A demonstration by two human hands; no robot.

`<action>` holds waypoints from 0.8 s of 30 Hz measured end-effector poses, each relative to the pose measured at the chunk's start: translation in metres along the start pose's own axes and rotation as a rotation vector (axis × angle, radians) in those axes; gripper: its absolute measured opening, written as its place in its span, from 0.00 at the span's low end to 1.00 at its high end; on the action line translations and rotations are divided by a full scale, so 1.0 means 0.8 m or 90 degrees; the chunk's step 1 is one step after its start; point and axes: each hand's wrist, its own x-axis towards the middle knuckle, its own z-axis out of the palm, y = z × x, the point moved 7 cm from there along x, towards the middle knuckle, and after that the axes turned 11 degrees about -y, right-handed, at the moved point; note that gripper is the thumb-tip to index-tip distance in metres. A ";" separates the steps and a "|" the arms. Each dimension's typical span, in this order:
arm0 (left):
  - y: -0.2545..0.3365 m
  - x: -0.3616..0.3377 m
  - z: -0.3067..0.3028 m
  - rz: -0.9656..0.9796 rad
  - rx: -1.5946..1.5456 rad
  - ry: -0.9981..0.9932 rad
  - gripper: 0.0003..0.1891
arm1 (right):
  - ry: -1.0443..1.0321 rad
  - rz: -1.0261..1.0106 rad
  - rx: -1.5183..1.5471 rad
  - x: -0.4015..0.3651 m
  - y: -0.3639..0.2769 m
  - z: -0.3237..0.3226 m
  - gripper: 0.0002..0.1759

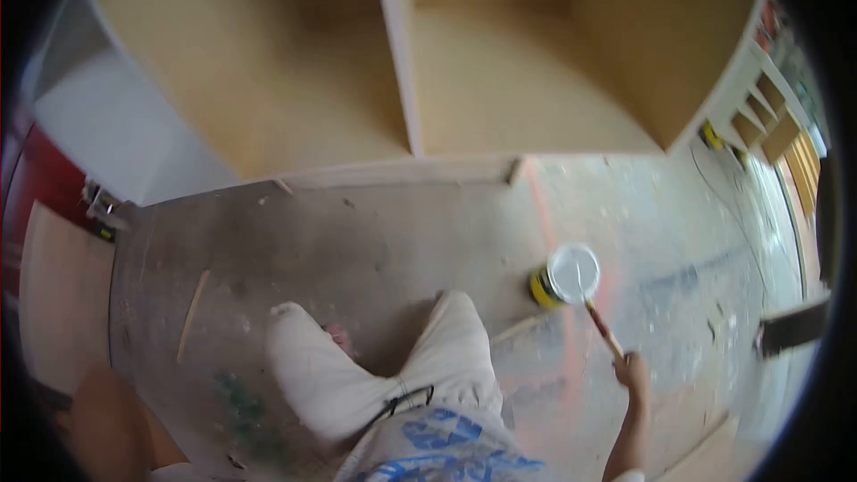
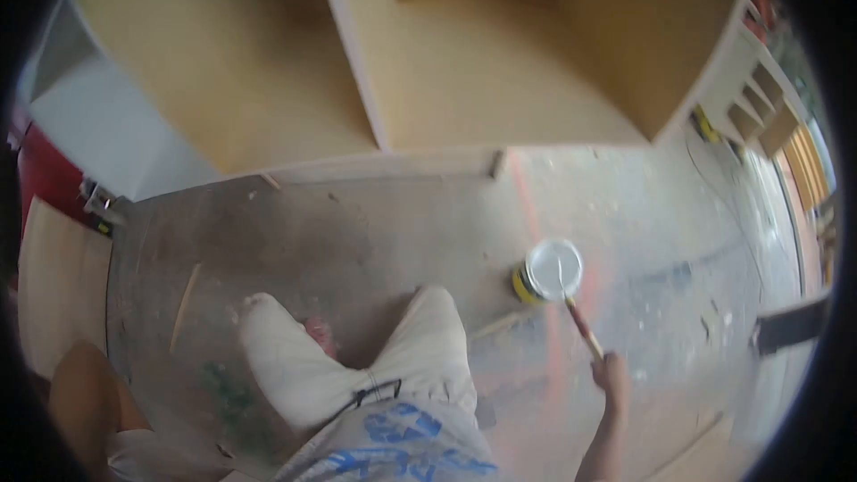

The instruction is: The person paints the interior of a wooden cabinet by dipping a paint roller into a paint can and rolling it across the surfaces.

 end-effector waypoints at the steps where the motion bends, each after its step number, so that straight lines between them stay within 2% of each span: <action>1: 0.004 -0.003 0.002 0.010 -0.023 0.013 0.16 | 0.000 0.016 0.011 -0.012 -0.006 -0.013 0.20; 2: 0.002 0.000 0.005 0.022 -0.044 0.033 0.16 | 0.049 0.003 0.021 -0.015 0.008 -0.019 0.21; 5: 0.006 -0.006 0.013 0.051 -0.109 0.074 0.17 | 0.018 0.002 0.080 -0.049 -0.008 -0.051 0.20; 9: 0.002 -0.011 0.031 0.087 -0.200 0.135 0.17 | 0.036 0.039 0.141 -0.068 0.012 -0.040 0.19; 11: -0.008 -0.015 0.047 0.069 -0.262 0.130 0.17 | -0.018 0.072 0.166 -0.106 0.016 0.006 0.19; 14: -0.020 -0.042 0.081 0.018 -0.340 0.132 0.18 | 0.019 0.095 0.210 -0.115 -0.031 -0.011 0.18; 15: -0.028 -0.054 0.100 -0.021 -0.381 0.130 0.18 | 0.024 0.119 0.170 -0.115 -0.050 -0.008 0.17; 18: -0.045 -0.122 0.186 -0.254 -0.496 0.011 0.18 | 0.033 0.130 0.123 -0.110 -0.067 0.008 0.16; 21: -0.045 -0.217 0.297 -0.524 -0.620 -0.214 0.18 | 0.040 0.126 0.149 -0.125 -0.065 0.013 0.15; 22: -0.037 -0.253 0.321 -0.626 -0.665 -0.309 0.23 | 0.064 0.133 0.187 -0.138 -0.058 0.018 0.15; 24: -0.022 -0.328 0.359 -0.651 -0.641 -0.517 0.29 | 0.096 0.142 0.222 -0.161 -0.044 0.044 0.16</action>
